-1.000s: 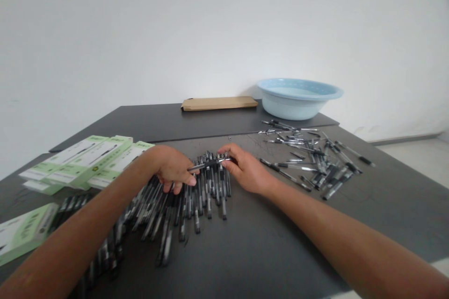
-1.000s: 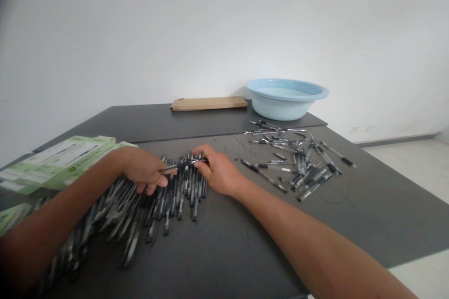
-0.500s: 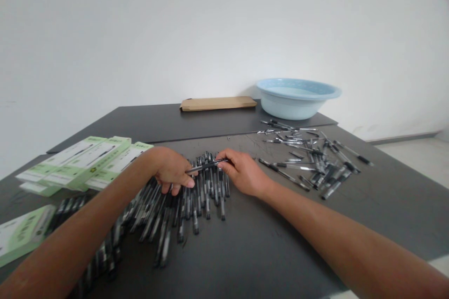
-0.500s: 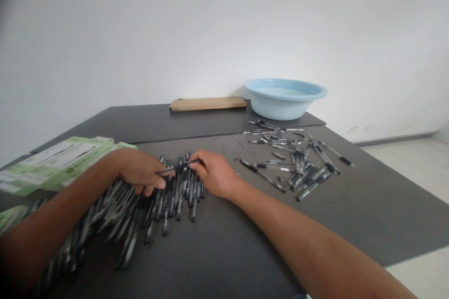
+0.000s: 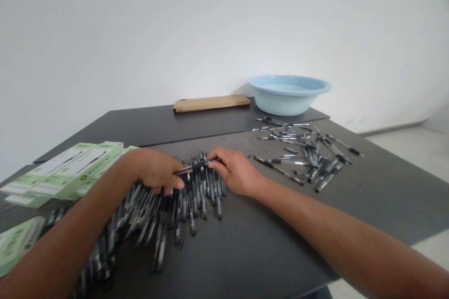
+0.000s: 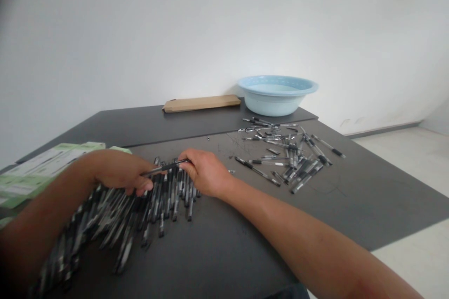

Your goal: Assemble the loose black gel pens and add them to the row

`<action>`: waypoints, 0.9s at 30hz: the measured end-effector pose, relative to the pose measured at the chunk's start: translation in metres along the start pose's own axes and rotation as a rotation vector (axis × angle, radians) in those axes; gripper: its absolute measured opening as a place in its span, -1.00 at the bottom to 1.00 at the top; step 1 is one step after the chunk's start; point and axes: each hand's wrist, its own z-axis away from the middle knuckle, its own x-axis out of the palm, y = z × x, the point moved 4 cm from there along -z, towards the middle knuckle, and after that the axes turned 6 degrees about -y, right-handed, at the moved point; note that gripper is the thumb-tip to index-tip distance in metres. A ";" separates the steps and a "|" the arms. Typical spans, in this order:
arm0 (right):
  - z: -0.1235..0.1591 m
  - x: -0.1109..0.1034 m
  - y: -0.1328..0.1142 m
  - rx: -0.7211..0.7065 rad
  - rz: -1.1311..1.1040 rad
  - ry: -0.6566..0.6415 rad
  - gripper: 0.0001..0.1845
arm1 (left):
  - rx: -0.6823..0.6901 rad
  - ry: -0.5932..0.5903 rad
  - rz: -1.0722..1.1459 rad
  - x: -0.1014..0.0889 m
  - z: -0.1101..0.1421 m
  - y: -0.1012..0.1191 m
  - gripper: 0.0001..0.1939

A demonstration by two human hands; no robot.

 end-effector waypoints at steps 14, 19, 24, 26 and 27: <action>0.005 -0.008 -0.013 -0.061 -0.006 0.041 -0.90 | -0.004 0.122 -0.129 -0.003 0.022 0.016 -0.56; 0.007 -0.010 -0.016 -0.075 -0.003 0.050 -0.90 | -0.019 0.187 -0.141 -0.003 0.026 0.017 -0.53; 0.009 -0.011 -0.019 -0.072 -0.005 0.069 -0.90 | -0.027 0.241 -0.141 -0.002 0.028 0.016 -0.53; 0.009 -0.011 -0.020 -0.071 -0.004 0.069 -0.90 | -0.035 0.259 -0.159 -0.001 0.028 0.015 -0.53; 0.009 -0.011 -0.020 -0.075 -0.003 0.068 -0.90 | -0.041 0.266 -0.173 0.000 0.027 0.014 -0.53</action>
